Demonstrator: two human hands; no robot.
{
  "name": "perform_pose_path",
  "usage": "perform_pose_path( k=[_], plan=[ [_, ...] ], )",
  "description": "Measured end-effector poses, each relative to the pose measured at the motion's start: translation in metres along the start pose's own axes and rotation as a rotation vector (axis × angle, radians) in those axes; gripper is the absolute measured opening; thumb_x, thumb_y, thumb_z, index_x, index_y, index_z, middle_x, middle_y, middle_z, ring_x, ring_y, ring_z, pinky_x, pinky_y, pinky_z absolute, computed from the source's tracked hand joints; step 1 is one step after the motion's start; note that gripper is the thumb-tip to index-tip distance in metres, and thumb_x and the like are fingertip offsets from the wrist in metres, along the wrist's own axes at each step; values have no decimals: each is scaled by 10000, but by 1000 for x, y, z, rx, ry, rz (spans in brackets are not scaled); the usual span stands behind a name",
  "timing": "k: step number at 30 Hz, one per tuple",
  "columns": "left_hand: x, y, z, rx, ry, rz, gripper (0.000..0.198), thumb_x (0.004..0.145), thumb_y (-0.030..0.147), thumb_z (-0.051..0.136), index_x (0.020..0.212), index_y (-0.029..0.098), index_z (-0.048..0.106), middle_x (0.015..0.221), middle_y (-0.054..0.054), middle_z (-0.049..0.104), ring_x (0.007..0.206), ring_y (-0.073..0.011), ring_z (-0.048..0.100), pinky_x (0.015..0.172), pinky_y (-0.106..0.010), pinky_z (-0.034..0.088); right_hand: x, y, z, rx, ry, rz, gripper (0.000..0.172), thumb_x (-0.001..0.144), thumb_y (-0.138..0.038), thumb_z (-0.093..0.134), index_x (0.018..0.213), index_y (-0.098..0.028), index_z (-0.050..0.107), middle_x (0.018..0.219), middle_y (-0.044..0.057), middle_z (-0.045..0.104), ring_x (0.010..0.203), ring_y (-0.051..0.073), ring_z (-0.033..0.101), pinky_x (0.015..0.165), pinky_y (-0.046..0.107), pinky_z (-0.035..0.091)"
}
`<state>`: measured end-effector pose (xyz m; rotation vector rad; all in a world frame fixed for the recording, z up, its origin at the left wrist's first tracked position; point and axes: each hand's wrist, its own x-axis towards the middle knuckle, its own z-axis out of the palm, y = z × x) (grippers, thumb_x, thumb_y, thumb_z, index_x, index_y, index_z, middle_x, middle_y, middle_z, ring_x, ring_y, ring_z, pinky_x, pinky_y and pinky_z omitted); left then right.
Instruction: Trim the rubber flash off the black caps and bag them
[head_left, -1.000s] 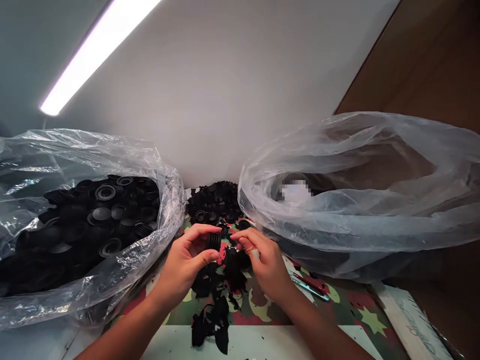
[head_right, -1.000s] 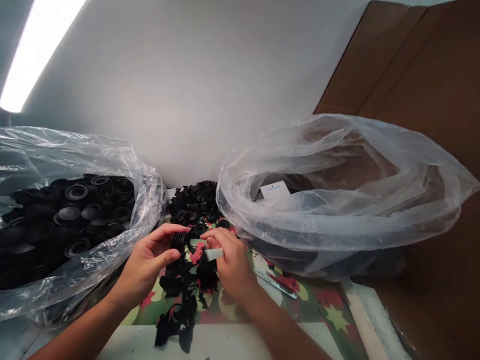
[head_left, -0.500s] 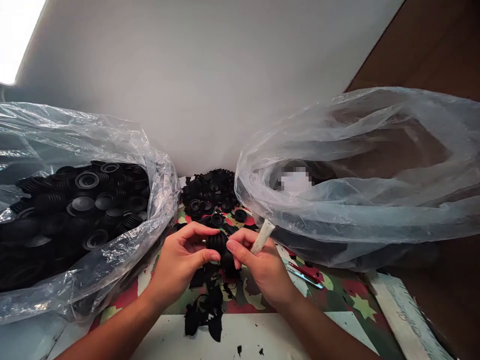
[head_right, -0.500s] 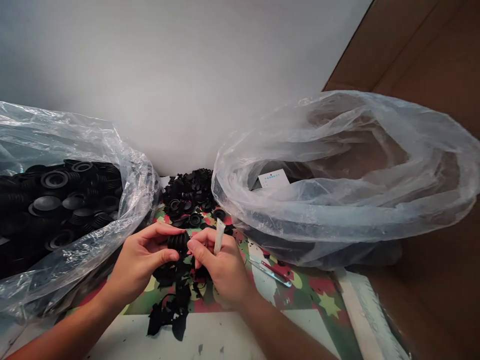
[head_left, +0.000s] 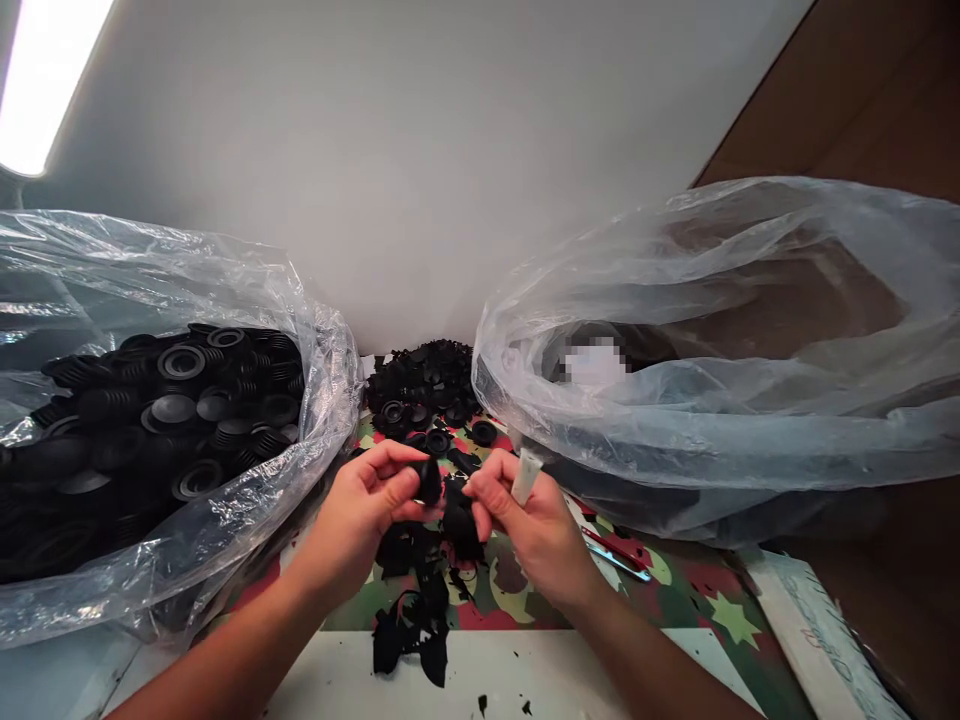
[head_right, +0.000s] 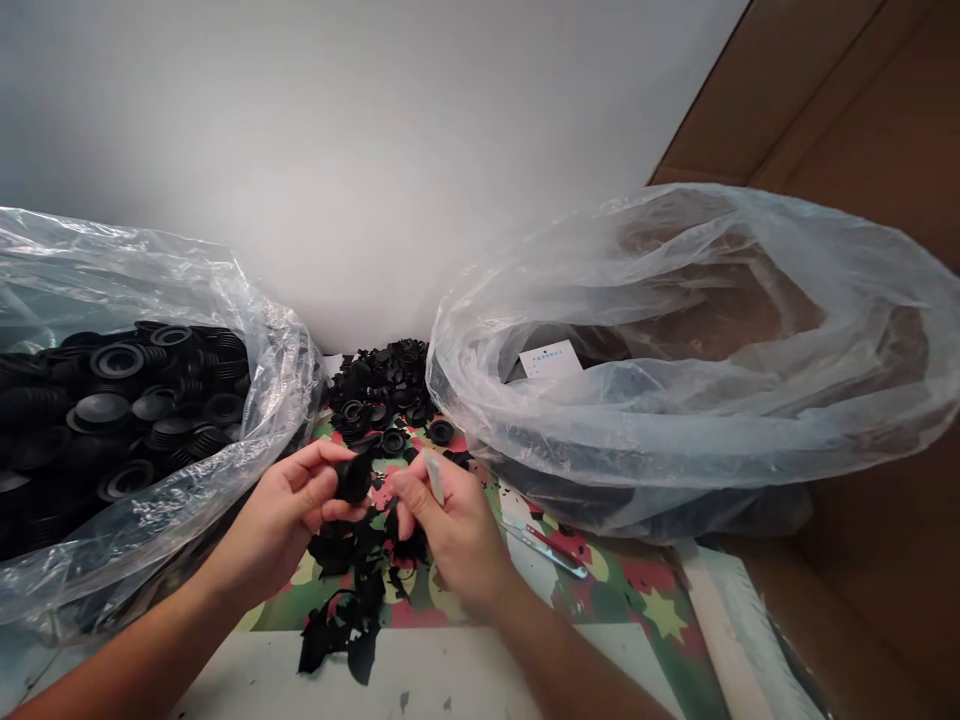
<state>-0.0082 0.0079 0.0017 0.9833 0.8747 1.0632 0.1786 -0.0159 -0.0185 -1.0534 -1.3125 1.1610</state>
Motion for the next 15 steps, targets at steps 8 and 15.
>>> perform_pose_path(
  k=[8, 15],
  plan=[
    [4, -3, -1, -275, 5, -160, 496, 621, 567, 900, 822, 136, 762, 796, -66, 775, 675, -129, 681, 655, -211, 588, 15, 19, -15, -347, 147, -281, 399, 969, -572, 547, 873, -219, 705, 925, 72, 698, 831, 212, 638, 725, 325, 500],
    [2, -1, -2, -340, -40, -174, 403, 681, 471, 907, 855, 133, 772, 813, -87, 791, 708, -141, 695, 697, -226, 591, 16, 24, -22, -320, 78, -181, 515, 1036, -594, 359, 1075, -231, 722, 996, 87, 798, 1014, 264, 727, 943, 414, 530]
  ],
)
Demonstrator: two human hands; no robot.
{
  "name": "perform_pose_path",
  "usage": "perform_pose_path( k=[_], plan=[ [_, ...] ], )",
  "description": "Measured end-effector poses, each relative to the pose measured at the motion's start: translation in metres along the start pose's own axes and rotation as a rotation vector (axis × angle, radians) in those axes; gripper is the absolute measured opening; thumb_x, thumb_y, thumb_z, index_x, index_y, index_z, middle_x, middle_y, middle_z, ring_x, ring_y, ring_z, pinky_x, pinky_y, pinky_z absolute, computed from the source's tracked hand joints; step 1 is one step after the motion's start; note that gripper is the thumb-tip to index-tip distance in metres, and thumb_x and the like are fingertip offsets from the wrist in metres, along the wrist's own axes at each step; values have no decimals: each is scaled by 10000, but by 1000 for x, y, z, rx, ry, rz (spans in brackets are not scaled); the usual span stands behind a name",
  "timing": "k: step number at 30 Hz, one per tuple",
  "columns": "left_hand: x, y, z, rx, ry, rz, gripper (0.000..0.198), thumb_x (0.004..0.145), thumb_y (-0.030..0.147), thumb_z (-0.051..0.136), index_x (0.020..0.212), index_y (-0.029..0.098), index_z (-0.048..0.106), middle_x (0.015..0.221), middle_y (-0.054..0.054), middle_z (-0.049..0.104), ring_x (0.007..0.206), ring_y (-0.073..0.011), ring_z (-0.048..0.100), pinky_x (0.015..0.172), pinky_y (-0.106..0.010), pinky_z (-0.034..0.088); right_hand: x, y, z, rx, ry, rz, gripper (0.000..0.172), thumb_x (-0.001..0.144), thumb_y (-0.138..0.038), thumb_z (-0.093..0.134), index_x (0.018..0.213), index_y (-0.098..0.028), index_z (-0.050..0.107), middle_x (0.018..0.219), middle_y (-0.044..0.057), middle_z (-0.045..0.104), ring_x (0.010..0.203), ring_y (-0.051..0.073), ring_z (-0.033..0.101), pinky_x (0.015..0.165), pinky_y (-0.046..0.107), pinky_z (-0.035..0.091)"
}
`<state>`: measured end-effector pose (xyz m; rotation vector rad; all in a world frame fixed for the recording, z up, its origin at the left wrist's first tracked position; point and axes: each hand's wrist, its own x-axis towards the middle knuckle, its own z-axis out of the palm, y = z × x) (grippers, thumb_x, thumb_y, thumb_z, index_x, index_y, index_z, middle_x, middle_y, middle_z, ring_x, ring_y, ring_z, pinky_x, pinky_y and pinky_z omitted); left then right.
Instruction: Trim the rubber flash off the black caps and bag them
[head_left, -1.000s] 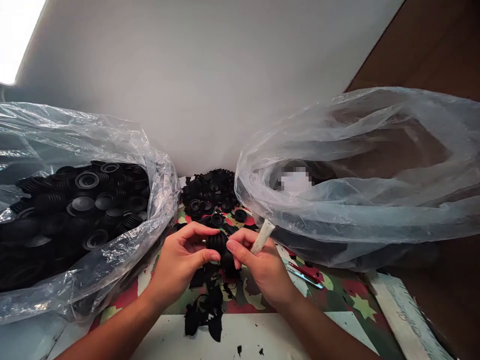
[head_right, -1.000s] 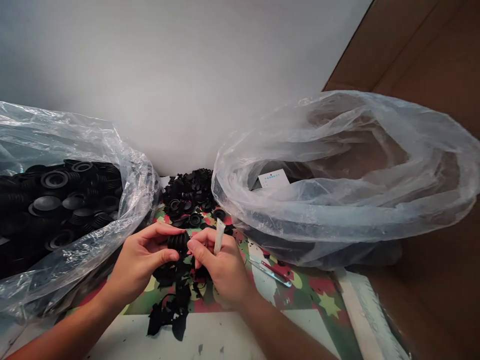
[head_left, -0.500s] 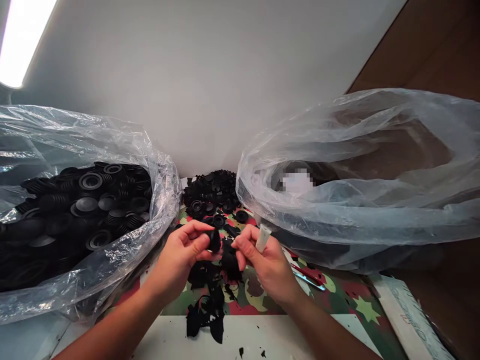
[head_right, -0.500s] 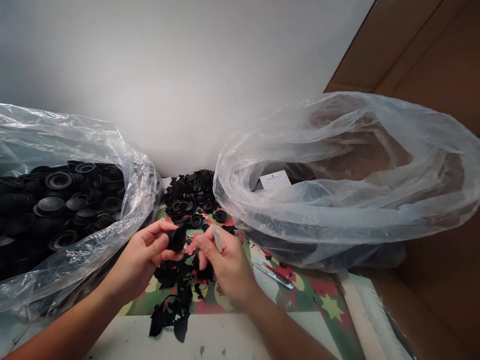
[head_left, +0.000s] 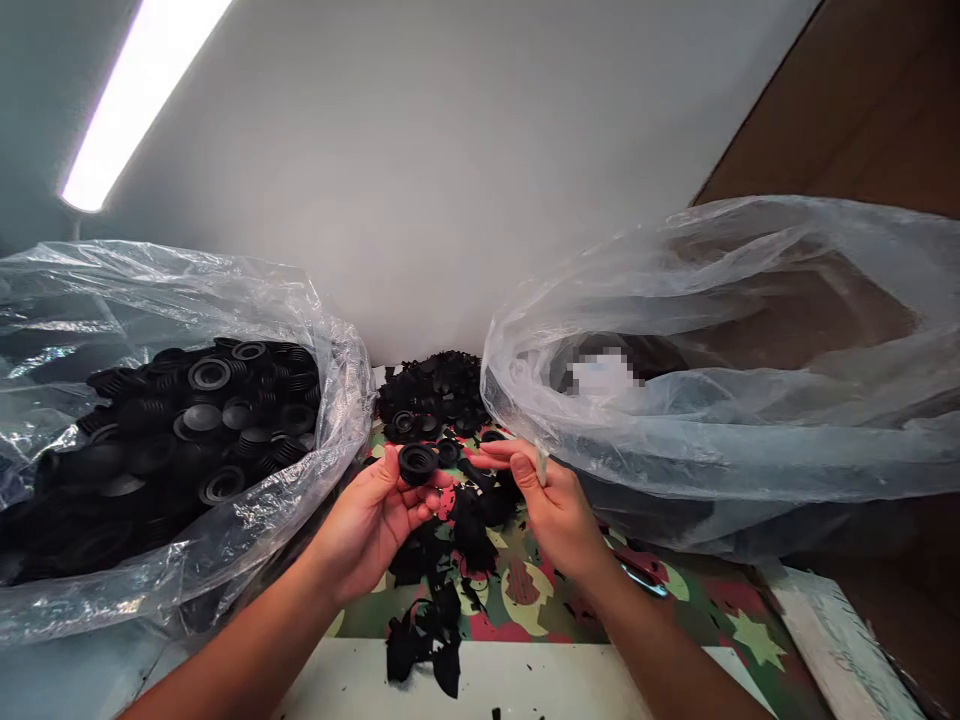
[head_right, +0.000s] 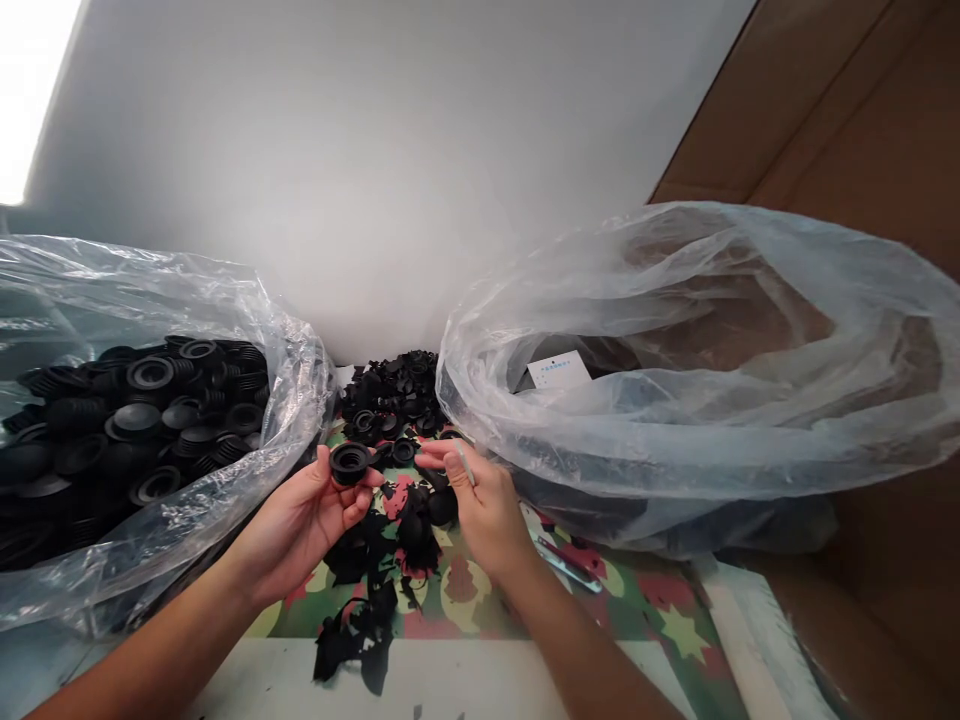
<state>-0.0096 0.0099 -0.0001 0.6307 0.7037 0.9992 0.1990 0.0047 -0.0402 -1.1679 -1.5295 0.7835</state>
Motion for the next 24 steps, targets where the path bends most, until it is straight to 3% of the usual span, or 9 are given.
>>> perform_pose_path(
  k=[5, 8, 11, 13, 15, 17, 19, 22, 24],
  plan=[
    [-9, 11, 3, 206, -79, 127, 377, 761, 422, 847, 1064, 223, 743, 967, -63, 772, 759, -163, 696, 733, -278, 571, 2, 0, 1, 2, -26, -6, 366, 1000, -482, 453, 1010, -227, 715, 1150, 90, 760, 717, 203, 752, 696, 343, 580],
    [-27, 41, 9, 812, 5, 376, 270, 820, 381, 744, 1049, 238, 736, 1009, -72, 736, 864, -235, 690, 798, -351, 556, 5, -3, -3, -122, 20, -1, 315, 958, -436, 507, 892, -220, 726, 899, 54, 771, 605, 180, 684, 609, 296, 513],
    [-53, 85, 15, 1666, 450, 666, 217, 899, 284, 572, 1032, 201, 723, 1173, -114, 673, 1090, -326, 628, 1025, -492, 453, 9, -5, -15, -330, -40, 77, 376, 997, -402, 433, 849, -206, 716, 620, 15, 682, 599, 183, 636, 618, 274, 455],
    [-66, 110, 15, 1996, 833, 465, 353, 975, 264, 400, 1160, 151, 678, 1290, -168, 618, 1047, -369, 645, 969, -568, 474, 11, -4, -22, -433, -129, 120, 359, 1005, -345, 422, 838, -200, 705, 586, 1, 651, 549, 161, 583, 581, 258, 404],
    [-74, 128, 11, 2153, 1013, 239, 433, 1009, 253, 296, 1223, 113, 646, 1310, -208, 607, 1037, -386, 658, 938, -574, 492, 10, -2, -27, -471, -216, 139, 216, 950, -295, 543, 837, -208, 705, 570, -24, 628, 518, 147, 549, 548, 245, 364],
    [-76, 138, 5, 2235, 1020, 90, 456, 1022, 249, 270, 1219, 86, 647, 1256, -228, 638, 1058, -397, 660, 945, -571, 492, 7, 1, -27, -485, -301, 155, 37, 841, -238, 696, 870, -227, 717, 549, -56, 604, 492, 137, 528, 519, 234, 332],
    [-72, 140, 1, 2283, 998, 156, 438, 1026, 276, 306, 1191, 82, 662, 1245, -236, 648, 1162, -427, 615, 966, -594, 479, 4, 2, -24, -511, -356, 165, 217, 736, -152, 786, 924, -243, 726, 583, -65, 616, 510, 135, 538, 525, 231, 318],
    [-58, 123, 4, 2261, 921, 588, 349, 996, 296, 436, 1138, 89, 679, 1304, -234, 621, 1314, -427, 508, 1048, -597, 431, 3, 0, -19, -555, -358, 141, 265, 722, -116, 802, 945, -232, 718, 763, -18, 676, 654, 159, 602, 606, 246, 356],
    [-45, 96, 9, 2141, 636, 819, 273, 958, 294, 534, 1110, 117, 676, 1246, -187, 652, 1266, -354, 555, 1091, -510, 426, 5, -2, -17, -574, -341, 107, 160, 783, -192, 786, 917, -212, 702, 905, 24, 682, 786, 184, 628, 686, 265, 397]
  ],
)
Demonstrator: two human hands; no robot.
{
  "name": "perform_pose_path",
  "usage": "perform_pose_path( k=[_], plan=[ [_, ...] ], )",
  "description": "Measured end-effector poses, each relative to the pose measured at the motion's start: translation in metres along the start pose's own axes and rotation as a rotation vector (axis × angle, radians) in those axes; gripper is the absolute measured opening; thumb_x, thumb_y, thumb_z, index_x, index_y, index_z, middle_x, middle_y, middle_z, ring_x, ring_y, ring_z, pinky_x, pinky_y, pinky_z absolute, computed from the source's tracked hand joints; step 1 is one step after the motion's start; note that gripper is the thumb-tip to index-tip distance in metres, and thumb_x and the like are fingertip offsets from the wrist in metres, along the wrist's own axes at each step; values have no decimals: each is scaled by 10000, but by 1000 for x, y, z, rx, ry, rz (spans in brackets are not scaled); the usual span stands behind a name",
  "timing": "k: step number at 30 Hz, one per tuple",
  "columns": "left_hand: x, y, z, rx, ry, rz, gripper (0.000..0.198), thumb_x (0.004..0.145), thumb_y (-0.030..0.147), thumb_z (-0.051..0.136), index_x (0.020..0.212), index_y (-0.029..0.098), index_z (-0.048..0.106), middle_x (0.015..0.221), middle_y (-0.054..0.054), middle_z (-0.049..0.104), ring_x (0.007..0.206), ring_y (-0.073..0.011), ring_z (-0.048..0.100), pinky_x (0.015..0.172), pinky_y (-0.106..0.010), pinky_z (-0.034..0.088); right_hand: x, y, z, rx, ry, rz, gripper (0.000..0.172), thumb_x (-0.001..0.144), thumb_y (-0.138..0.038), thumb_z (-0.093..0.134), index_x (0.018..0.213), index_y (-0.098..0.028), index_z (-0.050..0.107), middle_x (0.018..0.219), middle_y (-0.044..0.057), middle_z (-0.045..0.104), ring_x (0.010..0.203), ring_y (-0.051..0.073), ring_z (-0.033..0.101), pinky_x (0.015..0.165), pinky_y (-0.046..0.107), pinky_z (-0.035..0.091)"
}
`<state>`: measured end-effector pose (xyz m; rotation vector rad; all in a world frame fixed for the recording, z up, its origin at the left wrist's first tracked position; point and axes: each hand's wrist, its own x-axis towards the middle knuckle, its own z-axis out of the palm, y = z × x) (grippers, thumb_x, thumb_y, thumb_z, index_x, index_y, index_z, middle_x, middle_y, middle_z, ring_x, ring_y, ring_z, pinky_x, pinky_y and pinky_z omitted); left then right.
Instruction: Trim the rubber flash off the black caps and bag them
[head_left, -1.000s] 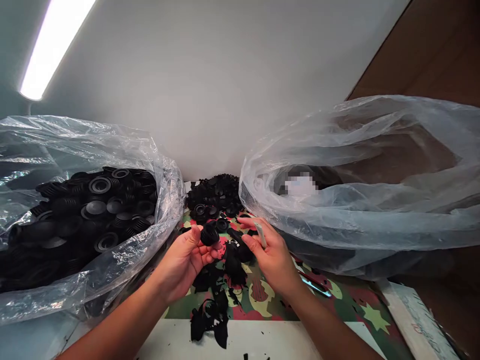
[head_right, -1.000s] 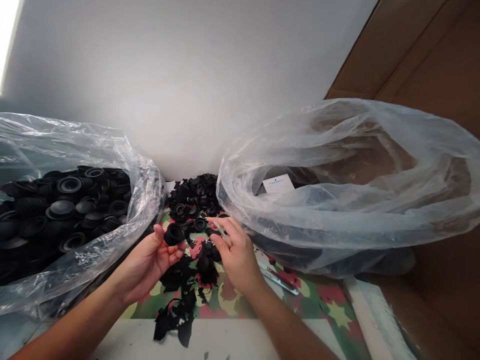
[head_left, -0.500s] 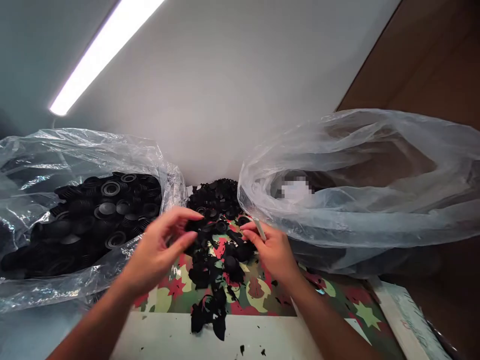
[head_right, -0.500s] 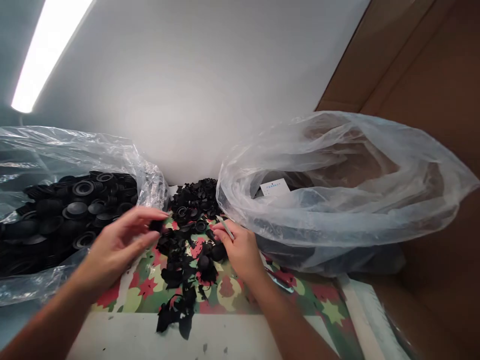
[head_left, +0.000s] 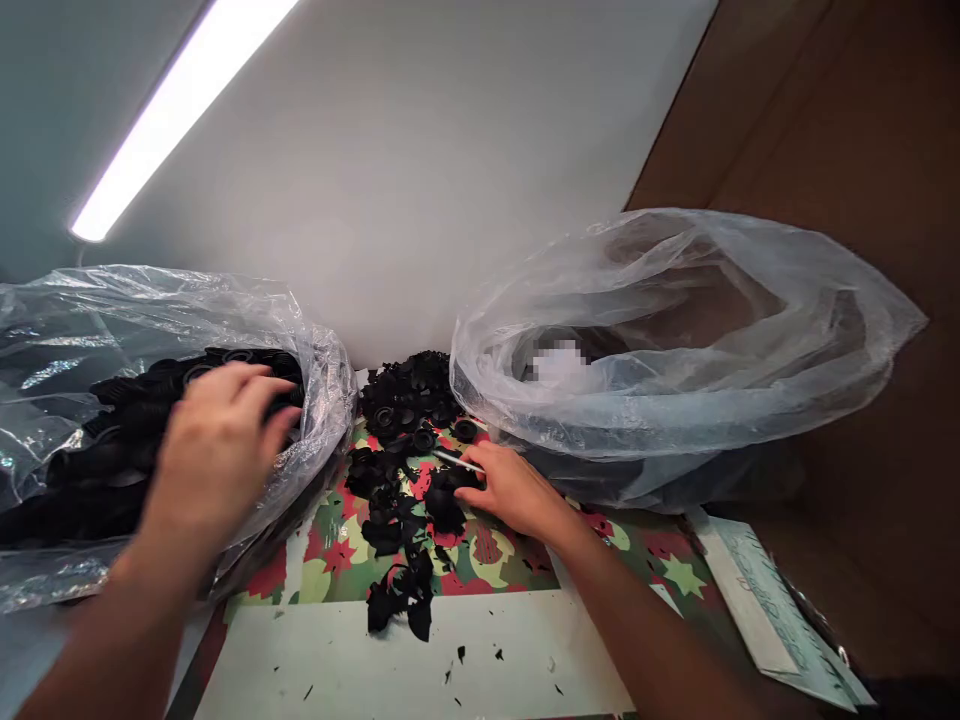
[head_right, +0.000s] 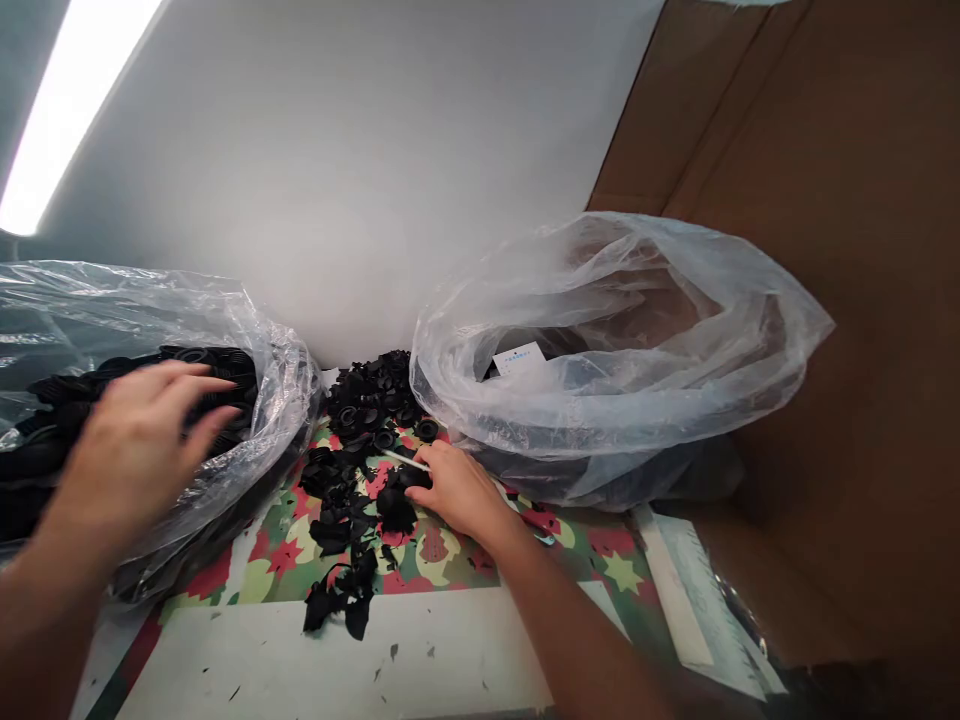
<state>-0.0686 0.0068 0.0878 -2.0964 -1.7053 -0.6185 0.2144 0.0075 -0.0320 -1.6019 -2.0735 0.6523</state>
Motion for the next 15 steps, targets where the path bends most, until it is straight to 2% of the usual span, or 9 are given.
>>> perform_pose_path(
  k=[1, 3, 5, 6, 8, 10, 12, 15],
  plan=[
    [-6, 13, 12, -153, -65, 96, 251, 942, 319, 581, 1115, 159, 667, 1200, -141, 678, 1198, -319, 601, 1062, -468, 460, 1, -1, 0, -9, 10, -10, 133, 808, -235, 778, 906, -204, 692, 951, 38, 674, 837, 194, 631, 720, 275, 412],
    [-21, 40, 41, -394, -308, 197, 306, 916, 366, 655, 1185, 222, 628, 1135, -80, 698, 1053, -276, 664, 938, -404, 534, 3, -1, -1, -27, 18, -22, 155, 821, -282, 779, 899, -196, 677, 985, 48, 660, 889, 209, 630, 757, 287, 432],
    [-36, 60, 71, -474, -474, 245, 345, 863, 381, 736, 1141, 208, 627, 1104, -90, 690, 1048, -299, 655, 916, -418, 533, 3, 1, 0, -39, 9, -27, 192, 803, -290, 804, 898, -196, 667, 981, 43, 657, 891, 213, 635, 761, 292, 444],
    [-41, 67, 84, -484, -516, 249, 330, 844, 379, 759, 1093, 199, 638, 1064, -92, 682, 1037, -314, 646, 903, -434, 530, 2, 2, 1, -43, 1, -30, 207, 790, -289, 819, 890, -197, 663, 972, 37, 656, 887, 213, 638, 759, 293, 448],
    [-48, 73, 105, -526, -516, 200, 296, 815, 327, 792, 1032, 183, 653, 1031, -95, 659, 1027, -331, 626, 906, -470, 515, 1, 4, 2, -47, -19, -36, 228, 768, -289, 844, 864, -200, 656, 943, 26, 652, 863, 211, 642, 746, 295, 454],
    [-48, 72, 119, -558, -504, 162, 292, 792, 269, 810, 1032, 186, 665, 1011, -83, 643, 1019, -329, 614, 908, -481, 509, -1, 5, 2, -47, -41, -42, 244, 755, -297, 859, 852, -206, 654, 922, 16, 647, 841, 208, 642, 733, 296, 458],
    [-45, 68, 125, -591, -502, 147, 298, 779, 211, 812, 1043, 200, 673, 1015, -71, 633, 1019, -313, 610, 906, -465, 510, -1, 3, 1, -20, -16, -55, 236, 771, -314, 850, 871, -216, 660, 923, 13, 647, 844, 208, 643, 731, 295, 461],
    [-41, 63, 126, -650, -504, 138, 240, 784, 151, 781, 987, 209, 668, 1051, -68, 642, 1035, -295, 602, 910, -442, 501, 0, -4, 2, 56, 88, -111, 194, 831, -334, 803, 922, -227, 668, 962, 21, 666, 881, 209, 654, 748, 296, 464]
  ],
)
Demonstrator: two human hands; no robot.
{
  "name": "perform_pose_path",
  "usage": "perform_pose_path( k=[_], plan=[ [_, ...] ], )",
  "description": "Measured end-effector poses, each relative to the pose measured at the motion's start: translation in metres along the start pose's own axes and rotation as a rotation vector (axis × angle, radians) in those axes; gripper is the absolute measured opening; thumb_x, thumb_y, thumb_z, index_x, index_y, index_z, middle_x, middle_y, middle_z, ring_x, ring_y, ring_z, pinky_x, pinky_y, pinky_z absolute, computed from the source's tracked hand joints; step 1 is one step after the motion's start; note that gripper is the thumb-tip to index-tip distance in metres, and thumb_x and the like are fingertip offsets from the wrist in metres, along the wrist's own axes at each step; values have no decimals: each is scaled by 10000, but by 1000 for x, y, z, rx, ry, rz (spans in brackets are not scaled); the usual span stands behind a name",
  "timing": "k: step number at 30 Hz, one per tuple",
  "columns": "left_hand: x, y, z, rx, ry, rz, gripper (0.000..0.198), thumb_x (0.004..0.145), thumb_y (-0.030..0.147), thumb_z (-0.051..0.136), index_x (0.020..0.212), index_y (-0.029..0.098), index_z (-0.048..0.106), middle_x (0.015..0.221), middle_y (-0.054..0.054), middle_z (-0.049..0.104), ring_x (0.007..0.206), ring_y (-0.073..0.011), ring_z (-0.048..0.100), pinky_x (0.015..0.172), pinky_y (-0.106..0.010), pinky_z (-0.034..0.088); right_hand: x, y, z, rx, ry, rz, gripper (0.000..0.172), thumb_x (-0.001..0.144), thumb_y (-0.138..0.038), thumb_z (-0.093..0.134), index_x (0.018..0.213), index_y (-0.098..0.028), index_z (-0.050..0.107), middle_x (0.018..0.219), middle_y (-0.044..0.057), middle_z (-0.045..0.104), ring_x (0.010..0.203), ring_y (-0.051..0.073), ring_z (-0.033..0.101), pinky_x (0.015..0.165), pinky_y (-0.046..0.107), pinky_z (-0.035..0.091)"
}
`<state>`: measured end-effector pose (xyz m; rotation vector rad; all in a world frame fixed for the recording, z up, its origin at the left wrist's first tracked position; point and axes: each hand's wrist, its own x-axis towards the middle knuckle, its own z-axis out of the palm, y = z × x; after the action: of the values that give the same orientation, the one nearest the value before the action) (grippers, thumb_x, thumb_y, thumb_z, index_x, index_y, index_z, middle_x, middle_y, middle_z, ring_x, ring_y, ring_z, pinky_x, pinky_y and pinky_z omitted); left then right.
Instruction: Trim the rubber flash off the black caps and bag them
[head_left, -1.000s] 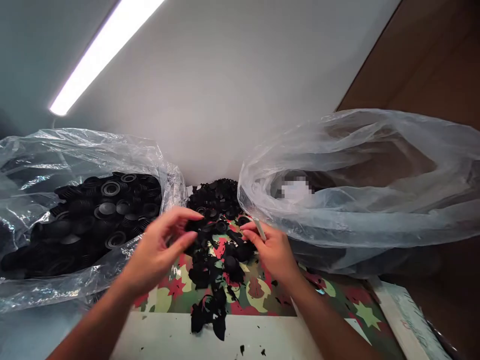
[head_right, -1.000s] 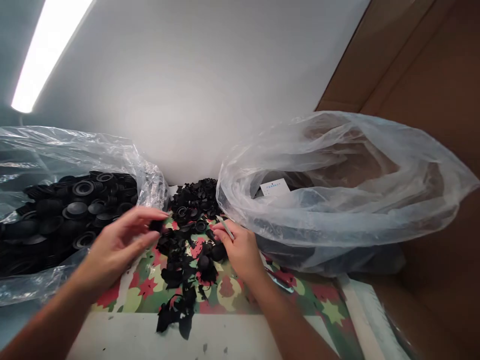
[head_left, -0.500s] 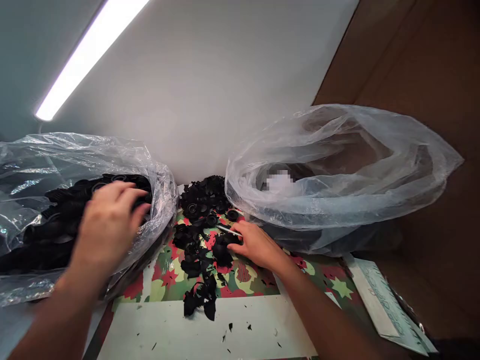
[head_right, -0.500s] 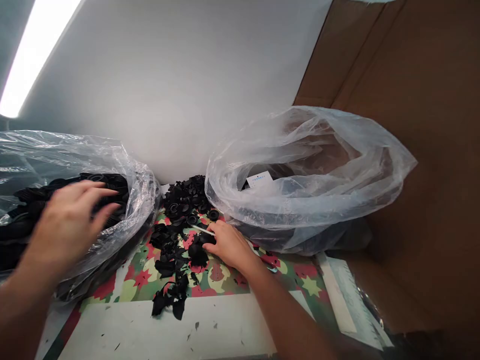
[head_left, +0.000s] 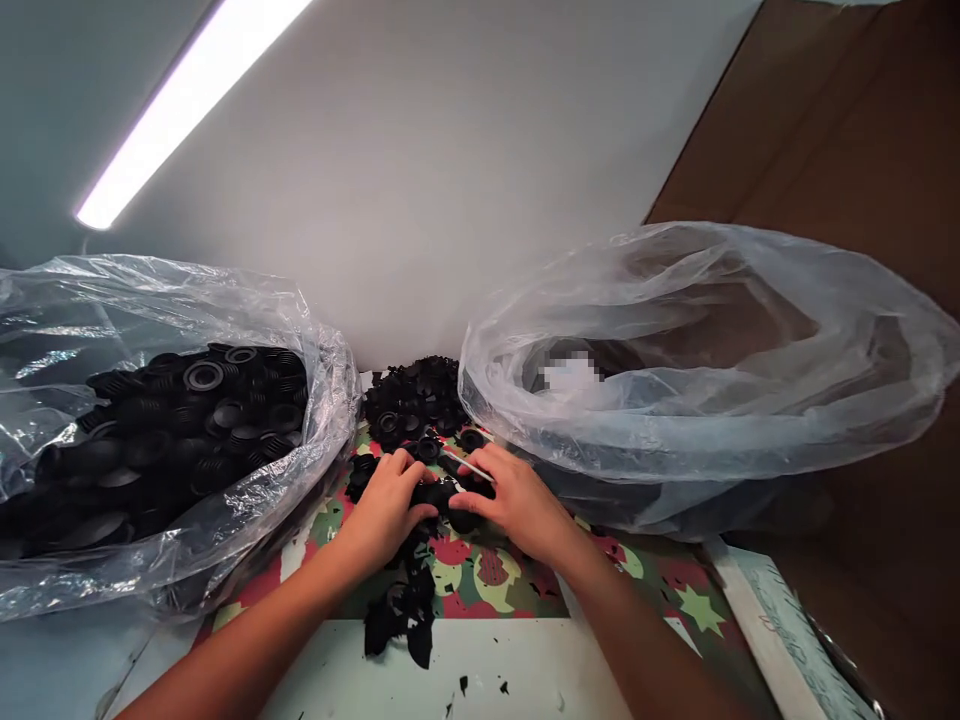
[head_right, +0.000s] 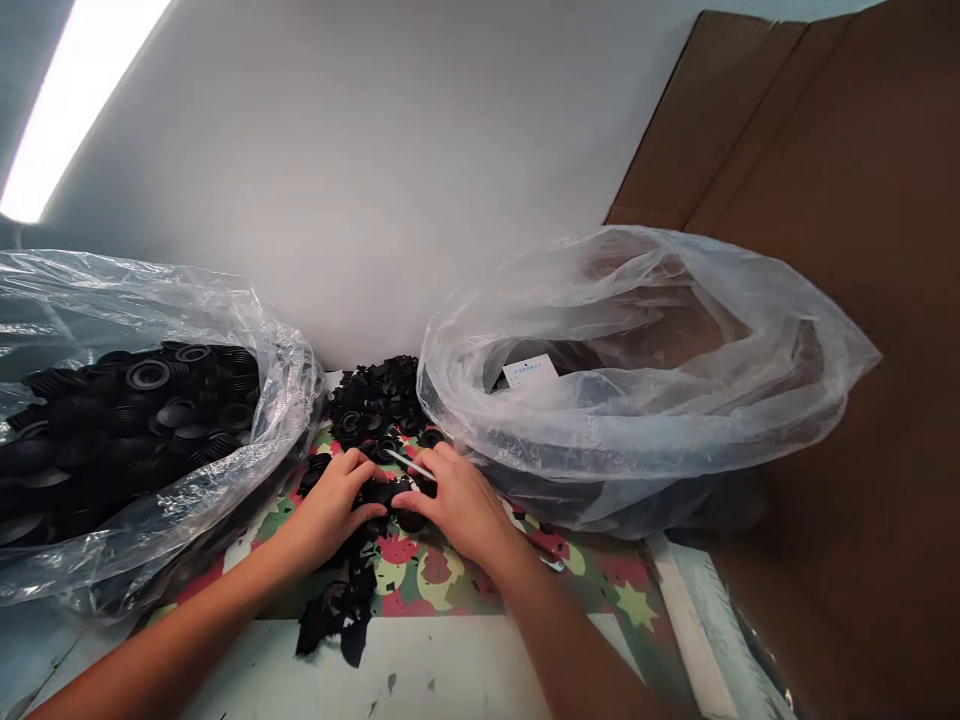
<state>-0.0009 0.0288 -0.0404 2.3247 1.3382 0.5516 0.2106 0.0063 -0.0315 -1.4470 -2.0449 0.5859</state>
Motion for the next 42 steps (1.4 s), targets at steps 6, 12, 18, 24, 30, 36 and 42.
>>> perform_pose_path(
  k=[6, 12, 18, 24, 30, 36, 42],
  plan=[
    [-2, 7, -10, -218, -79, 45, 194, 888, 127, 591, 1048, 232, 624, 1058, -34, 741, 978, -229, 675, 891, -371, 522, 4, -17, 9, 21, -58, 6, 281, 844, -416, 796, 995, -239, 639, 865, -3, 738, 795, 209, 704, 666, 274, 416],
    [-5, 11, -17, -443, 43, 48, 470, 829, 57, 476, 1239, 226, 633, 1219, -73, 741, 1117, -235, 670, 994, -404, 495, 7, -25, 13, -73, -69, 26, 194, 903, -303, 738, 998, -236, 584, 897, 21, 765, 789, 225, 723, 625, 265, 339],
    [-3, 7, -19, -396, 12, 18, 356, 774, 177, 736, 1125, 234, 719, 1073, -56, 785, 968, -250, 705, 903, -375, 525, 5, -25, 21, -121, -73, -38, 222, 891, -10, 546, 983, -211, 567, 972, 43, 743, 847, 199, 695, 657, 255, 373],
    [-6, 9, -26, -141, 27, 111, 304, 823, 43, 609, 1023, 235, 734, 885, -27, 742, 873, -222, 660, 809, -327, 509, 3, -24, 26, -273, -51, -151, 251, 892, 14, 460, 895, -203, 587, 875, 55, 702, 797, 208, 619, 666, 286, 352],
    [-8, 13, -35, -183, 25, 97, 221, 850, 128, 629, 989, 249, 750, 847, -15, 701, 819, -205, 644, 757, -294, 490, 4, -18, 20, -233, -34, -314, 249, 912, -17, 457, 798, -208, 570, 760, 2, 656, 707, 169, 541, 680, 279, 335],
    [-8, 26, -36, -555, 95, -49, 159, 816, 293, 629, 715, 221, 728, 667, 12, 697, 669, -181, 610, 667, -270, 437, 0, -23, 19, -176, 100, -522, 293, 977, -117, 441, 707, -209, 508, 657, -26, 583, 613, 142, 464, 636, 288, 277],
    [-2, 27, -29, -771, 283, -224, 281, 721, 415, 696, 553, 194, 647, 551, 26, 611, 582, -155, 505, 594, -263, 398, -5, -37, 34, -376, 224, -645, 256, 911, -92, 469, 694, -210, 533, 629, -5, 559, 604, 163, 430, 627, 325, 252]
  ],
)
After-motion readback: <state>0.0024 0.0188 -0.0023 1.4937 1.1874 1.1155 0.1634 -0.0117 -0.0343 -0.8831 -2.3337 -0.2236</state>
